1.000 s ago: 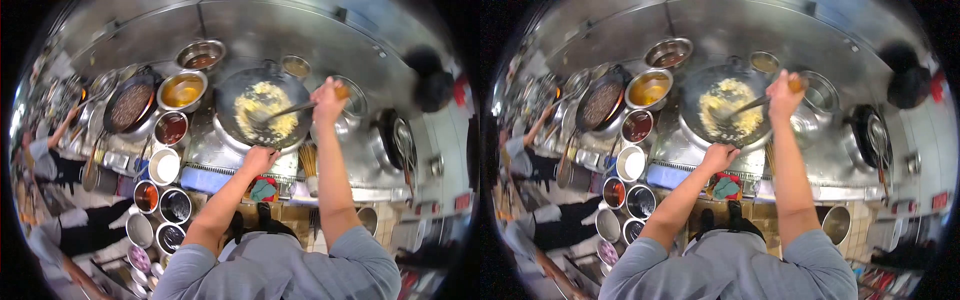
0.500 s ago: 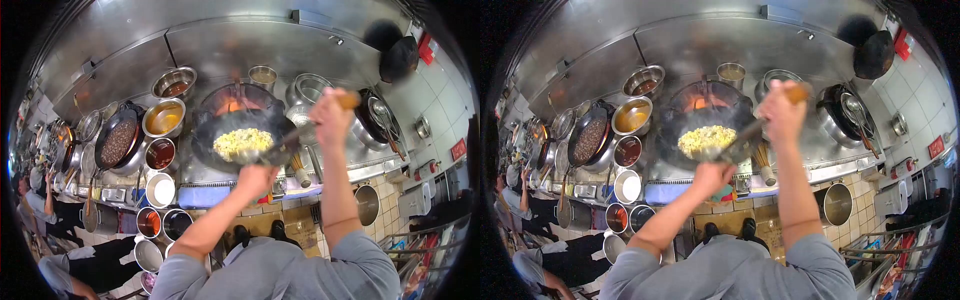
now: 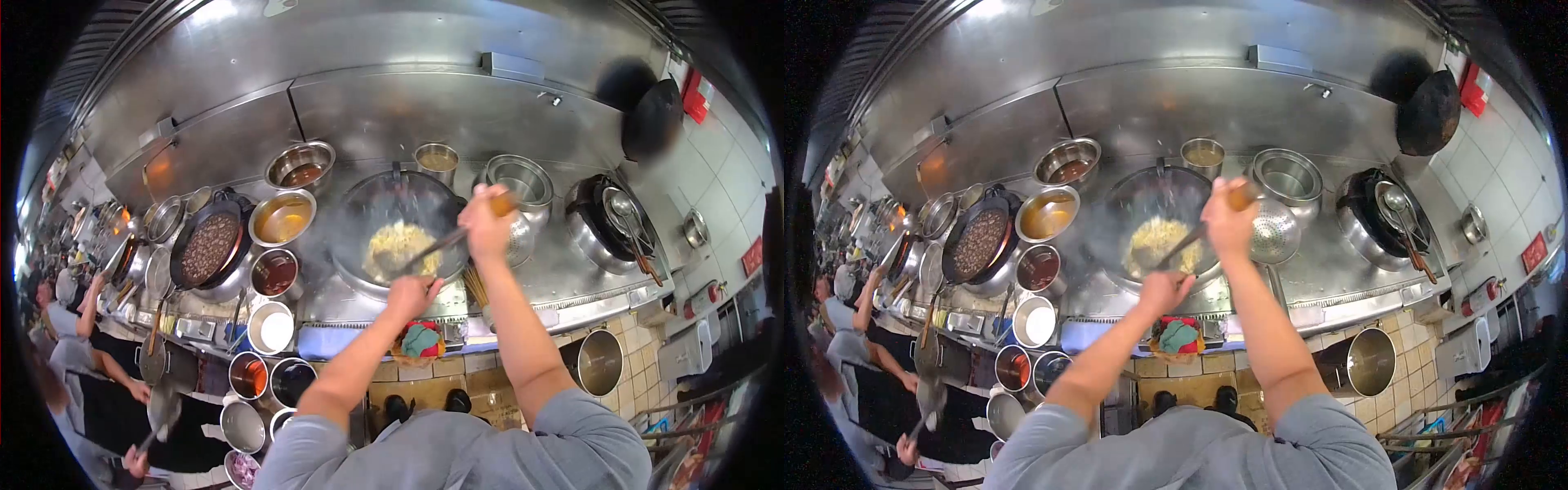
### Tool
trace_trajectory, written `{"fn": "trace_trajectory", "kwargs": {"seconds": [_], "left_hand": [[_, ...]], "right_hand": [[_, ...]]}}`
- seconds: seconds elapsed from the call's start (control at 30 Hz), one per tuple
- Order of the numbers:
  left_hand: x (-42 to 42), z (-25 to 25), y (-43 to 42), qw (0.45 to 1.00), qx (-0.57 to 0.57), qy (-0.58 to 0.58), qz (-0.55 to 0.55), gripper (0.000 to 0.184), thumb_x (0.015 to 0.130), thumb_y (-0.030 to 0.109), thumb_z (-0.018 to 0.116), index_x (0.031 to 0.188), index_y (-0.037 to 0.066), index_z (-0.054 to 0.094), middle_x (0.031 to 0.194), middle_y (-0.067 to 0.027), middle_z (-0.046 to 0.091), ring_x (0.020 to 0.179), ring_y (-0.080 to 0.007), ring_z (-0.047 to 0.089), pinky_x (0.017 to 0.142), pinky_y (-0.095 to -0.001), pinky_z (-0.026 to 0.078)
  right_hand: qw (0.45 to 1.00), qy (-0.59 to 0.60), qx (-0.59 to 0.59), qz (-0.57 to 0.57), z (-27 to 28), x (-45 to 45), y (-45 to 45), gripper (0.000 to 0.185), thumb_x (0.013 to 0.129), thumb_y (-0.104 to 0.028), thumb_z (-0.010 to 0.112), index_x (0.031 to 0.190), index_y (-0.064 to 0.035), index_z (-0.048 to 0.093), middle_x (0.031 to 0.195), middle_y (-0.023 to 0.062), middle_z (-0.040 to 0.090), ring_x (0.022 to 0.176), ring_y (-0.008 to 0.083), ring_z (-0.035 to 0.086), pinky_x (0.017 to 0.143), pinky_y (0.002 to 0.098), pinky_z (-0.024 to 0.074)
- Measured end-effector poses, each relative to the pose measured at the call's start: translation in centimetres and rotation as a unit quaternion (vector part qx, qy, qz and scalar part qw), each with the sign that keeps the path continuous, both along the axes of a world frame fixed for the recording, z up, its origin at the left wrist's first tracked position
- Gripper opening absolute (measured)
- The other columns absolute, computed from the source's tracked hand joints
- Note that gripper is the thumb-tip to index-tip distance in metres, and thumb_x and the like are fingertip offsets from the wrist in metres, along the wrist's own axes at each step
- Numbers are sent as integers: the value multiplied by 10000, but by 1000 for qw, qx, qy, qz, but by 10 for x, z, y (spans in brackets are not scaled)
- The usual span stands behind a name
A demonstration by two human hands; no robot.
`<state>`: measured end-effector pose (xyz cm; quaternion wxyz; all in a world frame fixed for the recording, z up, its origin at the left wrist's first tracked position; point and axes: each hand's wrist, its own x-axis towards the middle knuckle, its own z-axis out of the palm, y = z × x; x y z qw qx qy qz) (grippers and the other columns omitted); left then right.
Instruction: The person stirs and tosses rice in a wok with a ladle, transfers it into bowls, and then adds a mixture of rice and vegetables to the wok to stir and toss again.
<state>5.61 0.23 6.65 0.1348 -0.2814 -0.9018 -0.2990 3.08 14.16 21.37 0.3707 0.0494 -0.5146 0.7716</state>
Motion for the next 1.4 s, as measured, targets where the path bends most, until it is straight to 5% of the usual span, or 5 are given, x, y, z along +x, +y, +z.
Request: {"fn": "trace_trajectory", "kwargs": {"seconds": [0.53, 0.77, 1.0, 1.23, 1.4], "left_hand": [[29, -80, 5, 998, 4, -56, -14, 366, 880, 361, 531, 672, 73, 619, 641, -174, 615, 615, -369, 615, 573, -458, 500], [51, 74, -8, 990, -37, -121, -62, 361, 889, 378, 527, 709, 82, 628, 640, -148, 617, 603, -377, 603, 573, -449, 496], [46, -86, 2, 993, -49, -101, -41, 379, 917, 371, 478, 741, 79, 645, 688, -154, 640, 658, -357, 628, 638, -464, 504], [38, 66, -6, 988, -49, -134, -63, 386, 900, 383, 505, 718, 91, 680, 702, -167, 645, 656, -357, 629, 647, -460, 508], [21, -62, 13, 997, -27, -67, 3, 363, 913, 362, 481, 729, 105, 658, 668, -164, 633, 622, -354, 623, 621, -473, 497]], "right_hand": [[998, 53, 23, 18, -53, 4, -8, 208, 938, -79, 497, 783, -89, 359, 532, -6, 388, 422, 82, 353, 422, 255, 343], [996, 11, 14, 87, 52, 81, 17, 191, 945, -87, 484, 795, -80, 367, 564, 6, 420, 460, 91, 401, 451, 261, 367], [990, 20, 103, -95, -50, 13, 7, 194, 946, -99, 488, 799, -78, 363, 557, 7, 413, 470, 96, 415, 477, 266, 390], [997, 28, 17, 69, 54, 76, 17, 187, 928, -90, 520, 810, -89, 375, 537, -15, 409, 449, 71, 381, 437, 242, 359], [995, 64, 69, -28, -77, -6, -6, 175, 933, -76, 504, 821, -72, 370, 555, 11, 431, 450, 109, 408, 484, 270, 397]]}}
